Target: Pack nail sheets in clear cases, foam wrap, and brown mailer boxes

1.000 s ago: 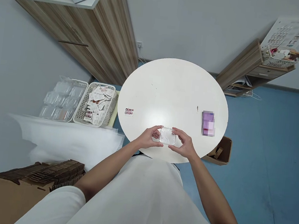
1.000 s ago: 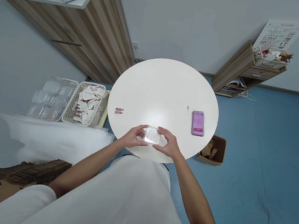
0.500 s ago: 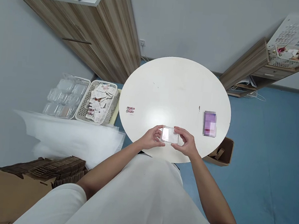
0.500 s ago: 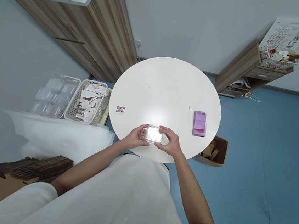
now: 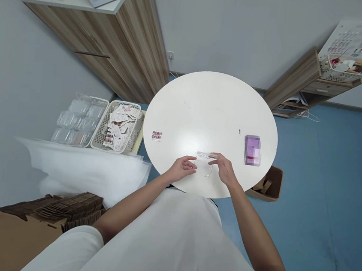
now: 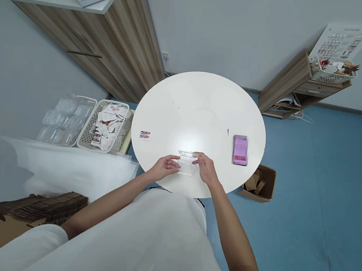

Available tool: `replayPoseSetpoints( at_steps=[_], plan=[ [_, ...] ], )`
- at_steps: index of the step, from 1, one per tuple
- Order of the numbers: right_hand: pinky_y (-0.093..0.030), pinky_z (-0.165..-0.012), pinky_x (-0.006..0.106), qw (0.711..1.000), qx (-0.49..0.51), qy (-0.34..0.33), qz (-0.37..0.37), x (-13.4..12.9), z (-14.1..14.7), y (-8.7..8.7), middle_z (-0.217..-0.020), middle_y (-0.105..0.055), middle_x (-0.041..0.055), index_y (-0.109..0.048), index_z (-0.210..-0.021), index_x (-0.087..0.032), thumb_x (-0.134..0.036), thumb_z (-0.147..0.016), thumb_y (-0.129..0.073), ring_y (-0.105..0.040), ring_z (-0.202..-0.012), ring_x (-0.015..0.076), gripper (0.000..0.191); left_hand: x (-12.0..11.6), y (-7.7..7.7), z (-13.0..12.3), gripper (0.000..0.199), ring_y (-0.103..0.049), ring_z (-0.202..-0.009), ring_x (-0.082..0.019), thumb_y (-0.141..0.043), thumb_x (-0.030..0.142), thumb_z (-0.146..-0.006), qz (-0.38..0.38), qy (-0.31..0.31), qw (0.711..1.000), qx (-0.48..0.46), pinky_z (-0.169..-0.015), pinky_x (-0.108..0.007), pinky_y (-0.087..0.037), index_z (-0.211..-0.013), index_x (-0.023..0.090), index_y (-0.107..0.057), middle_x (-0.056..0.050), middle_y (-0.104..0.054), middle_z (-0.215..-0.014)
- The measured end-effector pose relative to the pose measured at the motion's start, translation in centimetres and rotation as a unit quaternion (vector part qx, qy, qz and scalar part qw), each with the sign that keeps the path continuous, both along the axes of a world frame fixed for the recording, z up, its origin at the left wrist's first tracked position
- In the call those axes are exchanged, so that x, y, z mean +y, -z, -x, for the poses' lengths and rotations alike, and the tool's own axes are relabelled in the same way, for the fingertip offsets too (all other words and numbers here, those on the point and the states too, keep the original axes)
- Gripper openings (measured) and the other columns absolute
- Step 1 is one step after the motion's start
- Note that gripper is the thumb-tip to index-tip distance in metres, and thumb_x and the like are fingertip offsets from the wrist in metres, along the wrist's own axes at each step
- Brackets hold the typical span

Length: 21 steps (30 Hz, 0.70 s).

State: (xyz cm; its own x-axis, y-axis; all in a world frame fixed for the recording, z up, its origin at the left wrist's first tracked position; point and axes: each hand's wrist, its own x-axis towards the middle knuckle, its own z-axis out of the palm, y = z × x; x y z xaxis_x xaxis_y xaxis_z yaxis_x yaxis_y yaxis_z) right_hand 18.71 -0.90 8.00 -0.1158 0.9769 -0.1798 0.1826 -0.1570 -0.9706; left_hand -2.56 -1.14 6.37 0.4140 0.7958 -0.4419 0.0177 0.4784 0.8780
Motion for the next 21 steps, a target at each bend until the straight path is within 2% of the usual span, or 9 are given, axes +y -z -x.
replayPoseSetpoints(
  at_steps=[2, 5, 8, 11, 16, 18, 21],
  plan=[
    [-0.045, -0.079, 0.038, 0.999, 0.0, 0.034, 0.016, 0.1, 0.5, 0.2, -0.097, -0.062, 0.0049, -0.062, -0.095, -0.022, -0.057, -0.081, -0.035, -0.059, -0.074, 0.0165, 0.046, -0.3, 0.3, -0.1, 0.049, -0.061, -0.072, -0.012, -0.071, 0.028, -0.064, -0.004, 0.008, 1.0, 0.01, -0.074, -0.03, -0.047, -0.107, 0.016, -0.053, -0.006, -0.064, -0.086],
    [-0.048, -0.074, 0.035, 0.995, 0.031, 0.075, 0.064, 0.3, 1.3, 0.8, -0.093, -0.061, 0.0055, -0.061, -0.092, -0.019, -0.059, -0.078, -0.039, -0.058, -0.074, 0.0153, 0.047, -0.7, 0.7, -0.3, 0.046, -0.061, -0.07, -0.011, -0.071, 0.028, -0.063, -0.002, 0.012, 1.0, 0.017, -0.073, -0.03, -0.047, -0.104, 0.015, -0.054, -0.006, -0.063, -0.086],
    [-0.049, -0.07, 0.033, 0.982, 0.077, 0.097, 0.145, 0.3, 1.7, 1.6, -0.087, -0.06, 0.0049, -0.062, -0.092, -0.019, -0.059, -0.076, -0.041, -0.056, -0.07, 0.0137, 0.048, -1.1, 1.1, -0.2, 0.043, -0.06, -0.071, -0.011, -0.071, 0.028, -0.064, 0.002, 0.007, 1.0, 0.023, -0.074, -0.03, -0.047, -0.102, 0.015, -0.055, -0.007, -0.063, -0.087],
    [-0.049, -0.072, 0.032, 0.971, 0.09, 0.103, 0.195, 0.2, 1.8, 2.3, -0.09, -0.06, 0.0051, -0.061, -0.099, -0.021, -0.058, -0.077, -0.042, -0.057, -0.068, 0.0127, 0.047, -1.3, 1.6, 0.0, 0.042, -0.061, -0.072, -0.012, -0.07, 0.027, -0.064, 0.007, -0.008, 0.999, 0.033, -0.076, -0.03, -0.047, -0.101, 0.015, -0.056, -0.007, -0.063, -0.088],
    [-0.048, -0.075, 0.032, 0.972, 0.058, 0.118, 0.197, -1.4, 1.7, 3.1, -0.108, -0.057, 0.0062, -0.052, -0.116, -0.025, -0.054, -0.077, -0.044, -0.058, -0.084, 0.0164, 0.05, -1.0, 3.0, 0.2, 0.041, -0.061, -0.077, -0.013, -0.07, 0.022, -0.064, 0.019, -0.042, 0.998, 0.047, -0.078, -0.032, -0.046, -0.102, 0.015, -0.056, -0.007, -0.063, -0.089],
    [-0.047, -0.077, 0.033, 0.971, 0.043, 0.123, 0.2, -2.5, 1.7, 3.5, -0.112, -0.056, 0.0067, -0.049, -0.119, -0.025, -0.052, -0.076, -0.047, -0.056, -0.091, 0.018, 0.051, -0.7, 3.6, 0.1, 0.041, -0.061, -0.078, -0.014, -0.071, 0.02, -0.063, 0.029, -0.047, 0.997, 0.048, -0.078, -0.032, -0.046, -0.102, 0.015, -0.056, -0.008, -0.064, -0.087],
    [-0.047, -0.077, 0.035, 0.973, 0.041, 0.114, 0.196, -4.0, 1.9, 4.0, -0.112, -0.056, 0.0069, -0.05, -0.119, -0.024, -0.05, -0.074, -0.05, -0.055, -0.092, 0.0191, 0.051, -0.3, 4.5, -0.2, 0.044, -0.061, -0.078, -0.015, -0.071, 0.018, -0.063, 0.05, -0.049, 0.996, 0.055, -0.077, -0.032, -0.045, -0.103, 0.015, -0.054, -0.008, -0.064, -0.086]
  ],
)
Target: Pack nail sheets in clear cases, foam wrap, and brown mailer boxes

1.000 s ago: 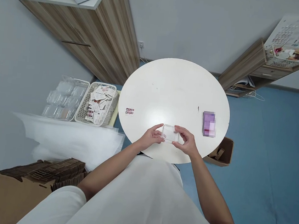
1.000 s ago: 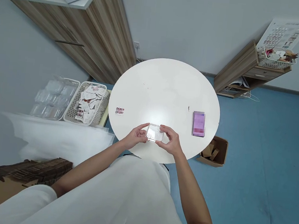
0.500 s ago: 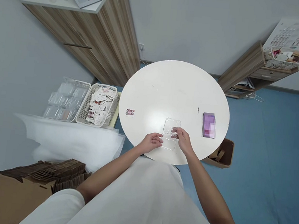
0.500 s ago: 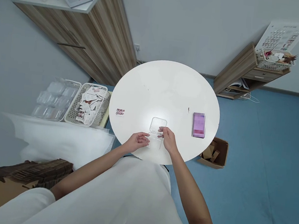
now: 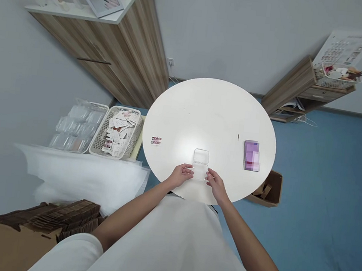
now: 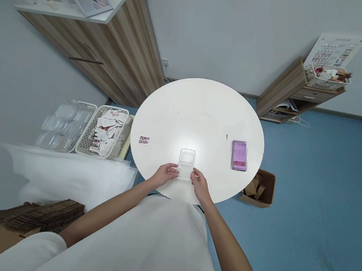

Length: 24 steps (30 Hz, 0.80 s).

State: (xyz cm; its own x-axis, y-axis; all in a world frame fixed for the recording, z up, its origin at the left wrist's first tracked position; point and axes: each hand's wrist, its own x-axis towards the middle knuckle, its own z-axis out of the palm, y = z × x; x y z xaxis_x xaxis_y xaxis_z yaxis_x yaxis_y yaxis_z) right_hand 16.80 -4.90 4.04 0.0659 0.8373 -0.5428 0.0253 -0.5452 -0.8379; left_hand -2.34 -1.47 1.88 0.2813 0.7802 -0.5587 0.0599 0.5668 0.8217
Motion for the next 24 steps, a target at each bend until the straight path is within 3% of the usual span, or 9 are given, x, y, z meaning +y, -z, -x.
replayPoseSetpoints(
  at_steps=[7, 14, 17, 21, 24],
  plan=[
    [-0.047, -0.074, 0.031, 1.0, -0.005, 0.006, 0.019, 0.0, -0.2, 0.7, -0.114, -0.055, 0.0068, -0.049, -0.12, -0.022, -0.051, -0.074, -0.049, -0.056, -0.09, 0.0178, 0.055, 0.7, 1.6, -1.1, 0.04, -0.061, -0.073, -0.015, -0.071, 0.019, -0.063, 0.029, 0.001, 0.999, 0.042, -0.07, -0.031, -0.047, -0.098, 0.016, -0.052, -0.008, -0.065, -0.085],
    [-0.044, -0.074, 0.031, 1.0, -0.007, -0.008, 0.019, 1.6, -0.8, 1.0, -0.117, -0.054, 0.0053, -0.053, -0.116, -0.025, -0.052, -0.075, -0.046, -0.051, -0.098, 0.0196, 0.049, 1.2, 3.1, -2.3, 0.034, -0.06, -0.076, -0.014, -0.068, 0.016, -0.065, 0.002, -0.023, 0.996, 0.081, -0.075, -0.031, -0.046, -0.097, 0.015, -0.054, -0.007, -0.063, -0.088],
    [-0.043, -0.072, 0.031, 1.0, -0.012, -0.027, 0.011, 2.2, -1.0, 1.2, -0.106, -0.058, 0.0051, -0.057, -0.11, -0.025, -0.052, -0.076, -0.044, -0.051, -0.094, 0.02, 0.045, 1.2, 3.6, -2.8, 0.032, -0.059, -0.079, -0.013, -0.065, 0.014, -0.066, -0.015, -0.029, 0.993, 0.114, -0.079, -0.031, -0.045, -0.097, 0.015, -0.056, -0.009, -0.061, -0.097],
    [-0.043, -0.069, 0.03, 0.998, -0.008, -0.055, 0.018, 2.7, -1.3, 2.2, -0.091, -0.061, 0.0038, -0.059, -0.106, -0.024, -0.051, -0.076, -0.043, -0.053, -0.083, 0.018, 0.044, 1.2, 4.1, -3.3, 0.039, -0.058, -0.08, -0.013, -0.065, 0.013, -0.065, -0.02, -0.027, 0.986, 0.162, -0.081, -0.03, -0.045, -0.104, 0.015, -0.056, -0.009, -0.058, -0.103],
    [-0.043, -0.07, 0.031, 0.998, -0.027, -0.047, 0.035, 2.8, -1.6, 3.5, -0.095, -0.059, 0.0042, -0.055, -0.113, -0.023, -0.051, -0.074, -0.046, -0.053, -0.08, 0.0167, 0.049, 1.2, 4.4, -3.6, 0.044, -0.056, -0.079, -0.012, -0.064, 0.012, -0.065, -0.024, -0.023, 0.983, 0.183, -0.08, -0.029, -0.044, -0.108, 0.015, -0.055, -0.009, -0.057, -0.103]
  ],
)
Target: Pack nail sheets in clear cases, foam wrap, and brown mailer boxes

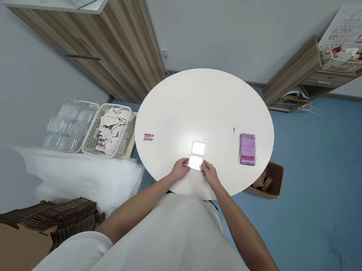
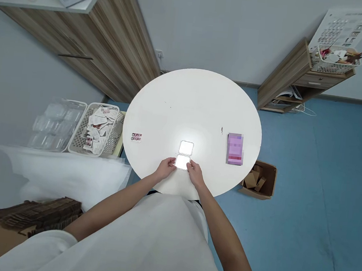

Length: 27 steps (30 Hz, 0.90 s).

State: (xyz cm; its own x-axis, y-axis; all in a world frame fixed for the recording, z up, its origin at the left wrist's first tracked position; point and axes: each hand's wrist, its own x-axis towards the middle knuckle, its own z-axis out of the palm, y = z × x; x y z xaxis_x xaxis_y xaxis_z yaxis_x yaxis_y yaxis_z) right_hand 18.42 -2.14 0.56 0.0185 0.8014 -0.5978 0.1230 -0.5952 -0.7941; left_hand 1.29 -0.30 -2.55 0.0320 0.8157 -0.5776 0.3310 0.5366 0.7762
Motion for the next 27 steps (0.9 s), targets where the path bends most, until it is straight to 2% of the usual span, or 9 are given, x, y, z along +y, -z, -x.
replayPoseSetpoints(
  at_steps=[4, 9, 14, 18, 22, 25, 27],
  plan=[
    [-0.044, -0.076, 0.031, 1.0, -0.017, 0.007, 0.0, -0.3, -0.1, 1.1, -0.105, -0.055, 0.0061, -0.047, -0.121, -0.021, -0.049, -0.074, -0.047, -0.053, -0.086, 0.017, 0.055, -0.2, 0.2, -0.2, 0.047, -0.055, -0.081, -0.013, -0.063, 0.012, -0.065, -0.008, -0.008, 1.0, 0.019, -0.081, -0.029, -0.043, -0.111, 0.016, -0.054, -0.008, -0.056, -0.105],
    [-0.045, -0.078, 0.033, 0.999, -0.044, 0.001, -0.03, -1.0, 0.0, 1.3, -0.112, -0.051, 0.0085, -0.045, -0.122, -0.019, -0.045, -0.074, -0.048, -0.053, -0.087, 0.0167, 0.055, -0.8, 0.3, -0.4, 0.048, -0.053, -0.088, -0.015, -0.062, 0.013, -0.066, -0.021, -0.003, 0.999, 0.034, -0.084, -0.03, -0.042, -0.113, 0.016, -0.052, -0.008, -0.056, -0.105],
    [-0.045, -0.077, 0.032, 0.996, -0.07, 0.003, -0.06, -1.7, 0.1, 1.9, -0.112, -0.05, 0.0094, -0.044, -0.121, -0.018, -0.04, -0.074, -0.049, -0.052, -0.088, 0.0165, 0.052, -1.2, 0.6, -0.5, 0.051, -0.051, -0.093, -0.015, -0.06, 0.012, -0.067, -0.026, -0.005, 0.999, 0.028, -0.081, -0.029, -0.043, -0.117, 0.016, -0.048, -0.009, -0.054, -0.109],
    [-0.045, -0.077, 0.032, 0.995, -0.089, -0.005, -0.052, -1.8, -0.1, 2.0, -0.109, -0.051, 0.0085, -0.041, -0.122, -0.018, -0.039, -0.073, -0.049, -0.052, -0.085, 0.0158, 0.053, -1.5, 0.4, 0.0, 0.054, -0.051, -0.093, -0.016, -0.062, 0.015, -0.067, -0.017, 0.011, 1.0, 0.017, -0.077, -0.029, -0.044, -0.119, 0.017, -0.046, -0.009, -0.053, -0.11],
    [-0.045, -0.079, 0.037, 0.984, -0.171, -0.021, -0.053, -1.5, -0.3, 1.1, -0.113, -0.047, 0.0104, -0.036, -0.126, -0.018, -0.039, -0.073, -0.049, -0.052, -0.086, 0.0186, 0.058, -1.3, -0.3, 2.8, 0.044, -0.054, -0.087, -0.016, -0.06, 0.022, -0.071, -0.023, 0.063, 0.998, 0.008, -0.078, -0.03, -0.045, -0.113, 0.017, -0.051, -0.008, -0.057, -0.102],
    [-0.041, -0.085, 0.041, 0.955, -0.267, -0.006, -0.128, -0.7, 0.8, -0.1, -0.124, -0.039, 0.0139, -0.031, -0.13, -0.018, -0.036, -0.074, -0.049, -0.046, -0.102, 0.0242, 0.061, -0.5, -1.0, 7.2, 0.035, -0.056, -0.084, -0.016, -0.057, 0.024, -0.073, -0.076, 0.071, 0.994, 0.043, -0.076, -0.029, -0.045, -0.108, 0.018, -0.054, -0.007, -0.059, -0.098],
    [-0.039, -0.087, 0.043, 0.943, -0.282, -0.043, -0.174, 0.2, 2.6, -0.9, -0.123, -0.041, 0.0134, -0.034, -0.128, -0.018, -0.034, -0.076, -0.047, -0.044, -0.107, 0.0254, 0.056, 0.5, -1.4, 10.9, 0.033, -0.056, -0.083, -0.016, -0.055, 0.023, -0.074, -0.119, 0.053, 0.987, 0.094, -0.076, -0.029, -0.045, -0.106, 0.018, -0.054, -0.006, -0.059, -0.096]
  ],
)
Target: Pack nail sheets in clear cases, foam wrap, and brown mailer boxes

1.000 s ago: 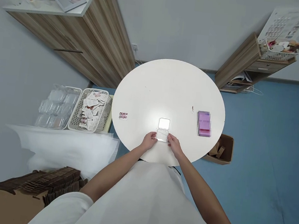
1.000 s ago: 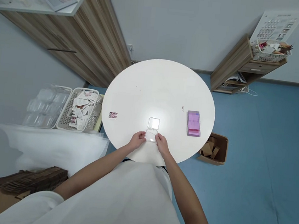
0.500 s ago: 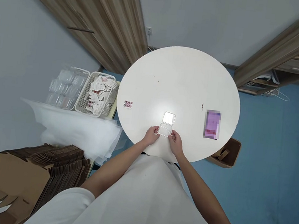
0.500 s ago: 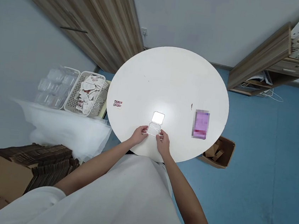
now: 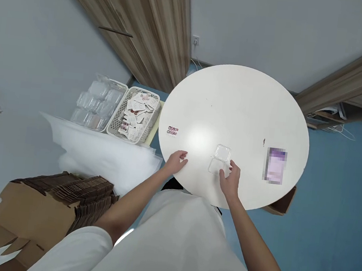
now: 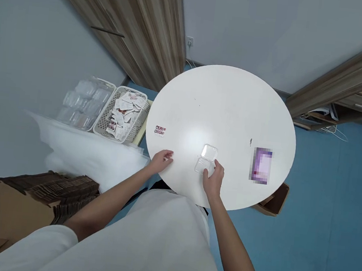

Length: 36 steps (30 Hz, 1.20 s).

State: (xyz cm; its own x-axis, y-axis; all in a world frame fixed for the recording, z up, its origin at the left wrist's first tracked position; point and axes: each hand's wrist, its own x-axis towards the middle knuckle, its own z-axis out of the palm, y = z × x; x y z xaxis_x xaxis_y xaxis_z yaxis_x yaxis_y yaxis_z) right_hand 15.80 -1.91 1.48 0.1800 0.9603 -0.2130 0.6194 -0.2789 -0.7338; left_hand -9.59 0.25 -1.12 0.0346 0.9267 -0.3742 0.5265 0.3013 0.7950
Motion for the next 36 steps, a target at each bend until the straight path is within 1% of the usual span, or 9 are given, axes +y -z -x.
replayPoseSetpoints(
  at_steps=[4, 6, 9, 15, 20, 23, 28, 33, 36],
  plan=[
    [-0.042, -0.083, 0.04, 0.985, 0.032, -0.164, 0.036, 2.9, 6.0, -0.4, -0.112, -0.052, 0.0083, -0.044, -0.119, -0.022, -0.03, -0.077, -0.046, -0.049, -0.1, 0.0224, 0.043, 3.2, -0.8, 7.0, 0.035, -0.055, -0.081, -0.017, -0.056, 0.023, -0.072, -0.042, -0.002, 0.993, 0.107, -0.076, -0.031, -0.045, -0.106, 0.016, -0.054, -0.007, -0.056, -0.1],
    [-0.042, -0.083, 0.038, 0.977, 0.034, -0.206, 0.054, 4.5, 9.3, 0.0, -0.11, -0.052, 0.007, -0.045, -0.119, -0.023, -0.027, -0.076, -0.047, -0.051, -0.097, 0.0206, 0.043, 4.9, -1.1, 9.5, 0.04, -0.055, -0.079, -0.016, -0.058, 0.023, -0.071, -0.034, 0.004, 0.989, 0.145, -0.077, -0.031, -0.045, -0.11, 0.015, -0.051, -0.009, -0.052, -0.104],
    [-0.04, -0.087, 0.038, 0.97, 0.012, -0.233, 0.061, 6.9, 13.4, 1.1, -0.111, -0.05, 0.007, -0.045, -0.119, -0.023, -0.023, -0.074, -0.05, -0.049, -0.1, 0.0212, 0.045, 7.4, -1.3, 11.4, 0.049, -0.055, -0.082, -0.017, -0.059, 0.022, -0.07, -0.03, 0.035, 0.983, 0.176, -0.081, -0.032, -0.043, -0.117, 0.015, -0.047, -0.01, -0.048, -0.11],
    [-0.039, -0.087, 0.039, 0.973, -0.04, -0.219, 0.061, 11.1, 17.9, 2.7, -0.114, -0.045, 0.0088, -0.041, -0.121, -0.022, -0.021, -0.071, -0.055, -0.043, -0.106, 0.0241, 0.052, 10.8, -1.0, 11.9, 0.068, -0.053, -0.093, -0.022, -0.064, 0.022, -0.066, -0.01, 0.118, 0.973, 0.197, -0.076, -0.03, -0.042, -0.128, 0.017, -0.035, -0.011, -0.044, -0.115],
    [-0.04, -0.082, 0.037, 0.977, -0.058, -0.194, 0.067, 13.2, 19.9, 3.8, -0.107, -0.045, 0.007, -0.039, -0.122, -0.024, -0.023, -0.066, -0.062, -0.045, -0.1, 0.0231, 0.061, 11.8, -0.1, 12.0, 0.072, -0.052, -0.093, -0.023, -0.065, 0.024, -0.066, -0.007, 0.151, 0.97, 0.191, -0.074, -0.029, -0.042, -0.13, 0.021, -0.033, -0.009, -0.046, -0.108],
    [-0.04, -0.08, 0.037, 0.978, -0.085, -0.171, 0.08, 13.6, 20.5, 4.2, -0.103, -0.046, 0.0065, -0.041, -0.121, -0.026, -0.021, -0.066, -0.062, -0.046, -0.098, 0.0235, 0.058, 11.8, 0.2, 11.9, 0.067, -0.052, -0.093, -0.022, -0.064, 0.022, -0.068, -0.004, 0.157, 0.972, 0.174, -0.073, -0.028, -0.041, -0.128, 0.022, -0.035, -0.007, -0.047, -0.104],
    [-0.039, -0.077, 0.039, 0.975, -0.121, -0.165, 0.085, 13.4, 20.9, 4.4, -0.103, -0.046, 0.0072, -0.043, -0.118, -0.027, -0.02, -0.067, -0.061, -0.046, -0.095, 0.0248, 0.054, 11.5, 0.3, 11.7, 0.059, -0.052, -0.093, -0.021, -0.063, 0.019, -0.068, -0.001, 0.144, 0.976, 0.164, -0.071, -0.028, -0.042, -0.123, 0.022, -0.04, -0.007, -0.046, -0.108],
    [-0.037, -0.079, 0.039, 0.98, -0.113, -0.149, 0.069, 12.9, 21.1, 4.2, -0.105, -0.048, 0.0069, -0.045, -0.113, -0.025, -0.018, -0.067, -0.06, -0.045, -0.095, 0.0247, 0.049, 11.0, 0.3, 11.5, 0.057, -0.053, -0.089, -0.02, -0.059, 0.015, -0.071, -0.017, 0.138, 0.98, 0.144, -0.07, -0.029, -0.041, -0.124, 0.024, -0.038, -0.007, -0.048, -0.108],
    [-0.036, -0.079, 0.04, 0.984, -0.095, -0.142, 0.055, 12.4, 21.2, 4.2, -0.1, -0.053, 0.0056, -0.043, -0.113, -0.024, -0.016, -0.068, -0.056, -0.046, -0.093, 0.024, 0.047, 10.4, 0.5, 11.5, 0.058, -0.052, -0.089, -0.021, -0.057, 0.016, -0.073, -0.044, 0.133, 0.981, 0.136, -0.073, -0.03, -0.04, -0.126, 0.023, -0.035, -0.006, -0.05, -0.105]
  ],
)
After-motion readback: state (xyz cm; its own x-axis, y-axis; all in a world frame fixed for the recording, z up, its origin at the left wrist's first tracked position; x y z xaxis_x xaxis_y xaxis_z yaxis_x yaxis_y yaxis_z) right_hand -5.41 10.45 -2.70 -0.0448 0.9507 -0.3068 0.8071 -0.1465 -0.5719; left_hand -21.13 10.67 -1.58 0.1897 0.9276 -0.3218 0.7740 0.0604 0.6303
